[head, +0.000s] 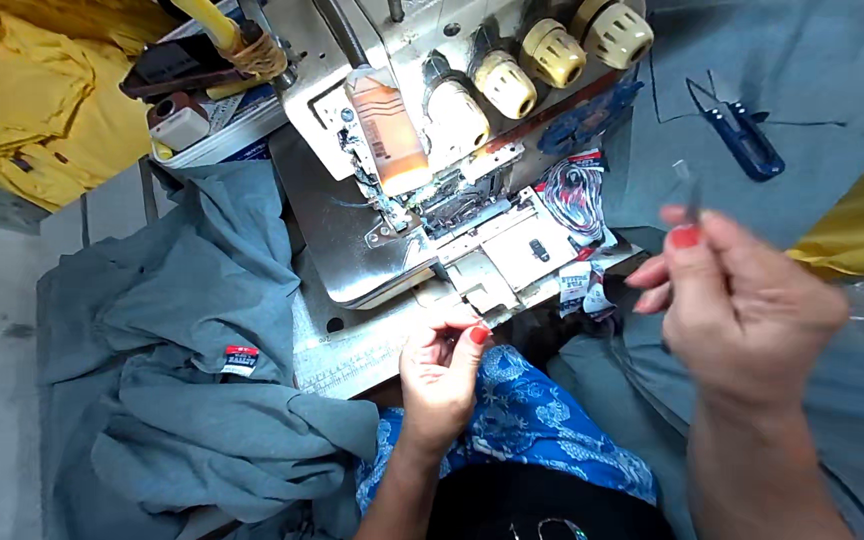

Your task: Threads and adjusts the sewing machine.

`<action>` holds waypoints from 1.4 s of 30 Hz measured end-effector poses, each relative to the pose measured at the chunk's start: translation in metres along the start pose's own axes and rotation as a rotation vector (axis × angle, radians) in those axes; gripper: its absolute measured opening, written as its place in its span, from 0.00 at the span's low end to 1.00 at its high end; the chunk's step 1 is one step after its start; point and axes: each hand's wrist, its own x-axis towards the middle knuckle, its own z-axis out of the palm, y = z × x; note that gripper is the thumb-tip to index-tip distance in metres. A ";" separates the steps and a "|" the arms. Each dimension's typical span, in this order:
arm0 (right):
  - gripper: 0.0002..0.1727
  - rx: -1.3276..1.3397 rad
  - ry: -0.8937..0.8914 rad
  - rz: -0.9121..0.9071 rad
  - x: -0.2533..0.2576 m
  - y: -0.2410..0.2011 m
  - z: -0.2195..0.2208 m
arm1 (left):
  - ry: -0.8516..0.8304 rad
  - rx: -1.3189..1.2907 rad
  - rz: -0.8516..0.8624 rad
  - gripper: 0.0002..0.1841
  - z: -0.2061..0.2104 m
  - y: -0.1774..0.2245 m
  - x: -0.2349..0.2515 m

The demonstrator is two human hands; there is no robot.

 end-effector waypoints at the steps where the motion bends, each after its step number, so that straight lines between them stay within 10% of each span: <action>1: 0.19 -0.092 -0.005 -0.022 0.008 -0.001 -0.003 | -0.011 0.067 0.015 0.06 0.003 0.002 -0.001; 15: 0.18 -0.350 -0.285 -0.273 0.064 -0.005 0.038 | -0.030 0.590 0.240 0.05 -0.015 -0.020 0.000; 42: 0.19 -0.400 -0.317 -0.272 0.066 0.002 0.048 | -0.006 0.617 0.198 0.06 -0.034 -0.045 0.000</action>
